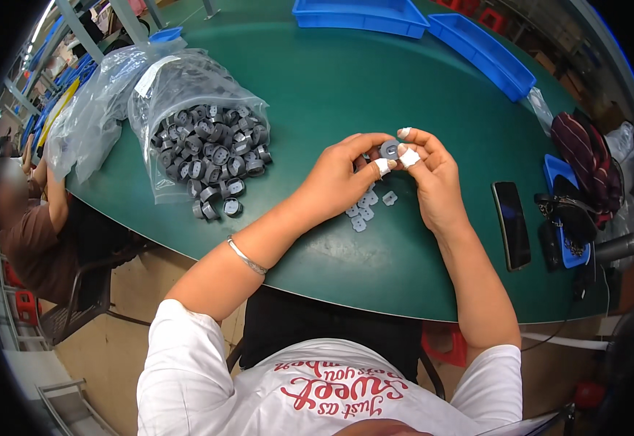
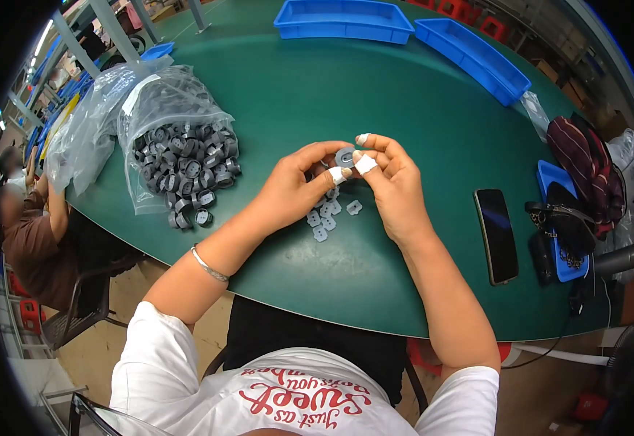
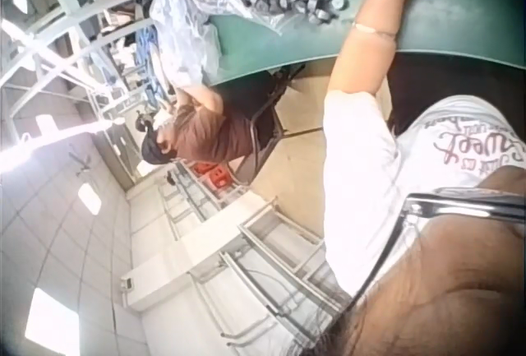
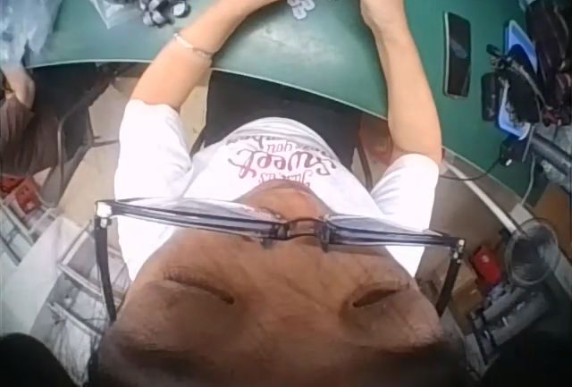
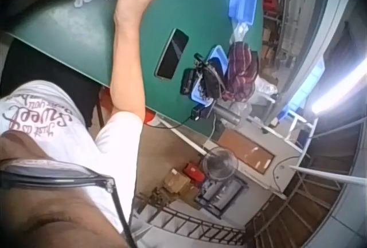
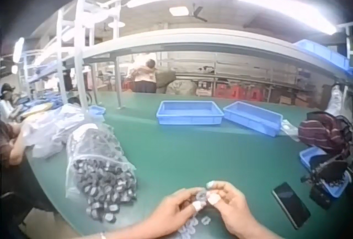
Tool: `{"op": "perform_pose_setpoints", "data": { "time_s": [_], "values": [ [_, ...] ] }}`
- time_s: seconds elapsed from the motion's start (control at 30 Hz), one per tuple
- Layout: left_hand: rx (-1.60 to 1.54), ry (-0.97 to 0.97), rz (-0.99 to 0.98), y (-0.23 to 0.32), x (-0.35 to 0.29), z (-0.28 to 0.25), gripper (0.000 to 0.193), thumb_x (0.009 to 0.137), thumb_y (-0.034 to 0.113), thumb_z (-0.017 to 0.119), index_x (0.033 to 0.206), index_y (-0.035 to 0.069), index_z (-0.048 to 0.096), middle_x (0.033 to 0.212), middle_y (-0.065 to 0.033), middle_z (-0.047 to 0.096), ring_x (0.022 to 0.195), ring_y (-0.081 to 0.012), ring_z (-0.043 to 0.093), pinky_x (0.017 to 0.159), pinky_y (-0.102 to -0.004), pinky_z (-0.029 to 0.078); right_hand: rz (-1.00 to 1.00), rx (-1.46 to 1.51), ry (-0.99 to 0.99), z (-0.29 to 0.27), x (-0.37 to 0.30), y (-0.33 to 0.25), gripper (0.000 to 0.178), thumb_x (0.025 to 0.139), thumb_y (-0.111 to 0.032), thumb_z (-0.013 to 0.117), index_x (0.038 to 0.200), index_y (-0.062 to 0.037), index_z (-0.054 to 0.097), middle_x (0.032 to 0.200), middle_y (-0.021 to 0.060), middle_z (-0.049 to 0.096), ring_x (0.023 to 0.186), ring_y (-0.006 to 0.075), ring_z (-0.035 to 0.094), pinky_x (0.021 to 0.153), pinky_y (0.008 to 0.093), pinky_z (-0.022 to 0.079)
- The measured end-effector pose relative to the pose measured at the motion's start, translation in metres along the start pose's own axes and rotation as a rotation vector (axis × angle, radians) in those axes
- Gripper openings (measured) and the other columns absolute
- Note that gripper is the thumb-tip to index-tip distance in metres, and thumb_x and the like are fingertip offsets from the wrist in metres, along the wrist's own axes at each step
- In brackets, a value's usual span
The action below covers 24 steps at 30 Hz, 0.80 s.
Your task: The person assembles small grey plastic components with white plastic parts by hand on a green workbench.
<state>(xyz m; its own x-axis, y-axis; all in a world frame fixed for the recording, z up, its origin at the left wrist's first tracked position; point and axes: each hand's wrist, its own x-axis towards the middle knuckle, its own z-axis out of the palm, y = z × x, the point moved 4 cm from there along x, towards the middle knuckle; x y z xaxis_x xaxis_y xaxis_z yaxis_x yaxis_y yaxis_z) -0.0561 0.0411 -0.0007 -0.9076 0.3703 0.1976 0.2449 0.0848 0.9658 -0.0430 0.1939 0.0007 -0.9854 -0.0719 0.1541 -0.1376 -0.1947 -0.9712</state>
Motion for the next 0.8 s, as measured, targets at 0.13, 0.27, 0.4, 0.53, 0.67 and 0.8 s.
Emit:
{"op": "perform_pose_setpoints", "data": {
  "time_s": [0.13,0.27,0.4,0.53,0.67,0.8],
  "values": [
    [0.199,-0.013,0.136,0.009,-0.001,0.001,0.032,0.085,0.009,0.066,0.117,0.003,0.061,0.083,-0.0025,0.054,0.064,-0.0092,0.048,0.060,-0.0256,0.043,-0.034,0.035,-0.007,-0.004,0.000,0.002,0.024,0.091,-0.006,0.057,0.113,0.0015,0.053,0.095,0.0079,0.065,0.091,0.0115,0.060,0.086,0.0262,0.046],
    [0.292,0.018,0.218,0.010,-0.004,0.000,0.032,0.085,0.007,0.065,0.116,0.003,0.061,0.083,-0.0048,0.054,0.063,-0.0115,0.049,0.060,-0.0266,0.043,0.004,0.081,-0.010,-0.002,0.000,0.001,0.022,0.089,-0.005,0.059,0.110,0.0009,0.054,0.096,0.0077,0.065,0.091,0.0118,0.060,0.087,0.0268,0.045],
    [0.261,0.037,0.214,0.011,-0.003,0.000,0.032,0.085,0.006,0.063,0.117,0.003,0.060,0.084,-0.0056,0.055,0.064,-0.0123,0.051,0.060,-0.0277,0.044,0.007,0.037,0.031,-0.003,0.001,-0.001,0.022,0.086,-0.003,0.059,0.107,0.0011,0.055,0.095,0.0073,0.064,0.090,0.0116,0.060,0.087,0.0273,0.046],
    [0.340,0.040,0.264,0.011,-0.006,0.001,0.032,0.084,0.003,0.062,0.116,0.004,0.060,0.085,-0.0074,0.055,0.066,-0.0162,0.054,0.062,-0.0300,0.046,-0.004,0.007,0.021,-0.003,0.000,0.000,0.023,0.085,-0.002,0.058,0.107,0.0012,0.055,0.095,0.0072,0.063,0.089,0.0117,0.060,0.085,0.0274,0.047],
    [0.410,0.050,0.299,0.014,-0.009,0.000,0.032,0.082,0.004,0.063,0.114,0.004,0.060,0.085,-0.0092,0.056,0.067,-0.0208,0.057,0.063,-0.0328,0.047,-0.003,-0.030,0.003,-0.003,-0.001,0.000,0.023,0.085,0.000,0.058,0.108,0.0010,0.055,0.097,0.0074,0.062,0.090,0.0117,0.059,0.083,0.0269,0.048],
    [0.511,0.093,0.350,0.022,-0.011,-0.012,0.031,0.083,0.009,0.064,0.113,0.004,0.060,0.085,-0.0107,0.058,0.070,-0.0241,0.060,0.064,-0.0353,0.048,-0.082,-0.174,0.066,-0.004,-0.002,0.002,0.025,0.087,-0.004,0.061,0.111,0.0005,0.055,0.098,0.0065,0.062,0.091,0.0114,0.060,0.083,0.0270,0.048]
  ]
}}
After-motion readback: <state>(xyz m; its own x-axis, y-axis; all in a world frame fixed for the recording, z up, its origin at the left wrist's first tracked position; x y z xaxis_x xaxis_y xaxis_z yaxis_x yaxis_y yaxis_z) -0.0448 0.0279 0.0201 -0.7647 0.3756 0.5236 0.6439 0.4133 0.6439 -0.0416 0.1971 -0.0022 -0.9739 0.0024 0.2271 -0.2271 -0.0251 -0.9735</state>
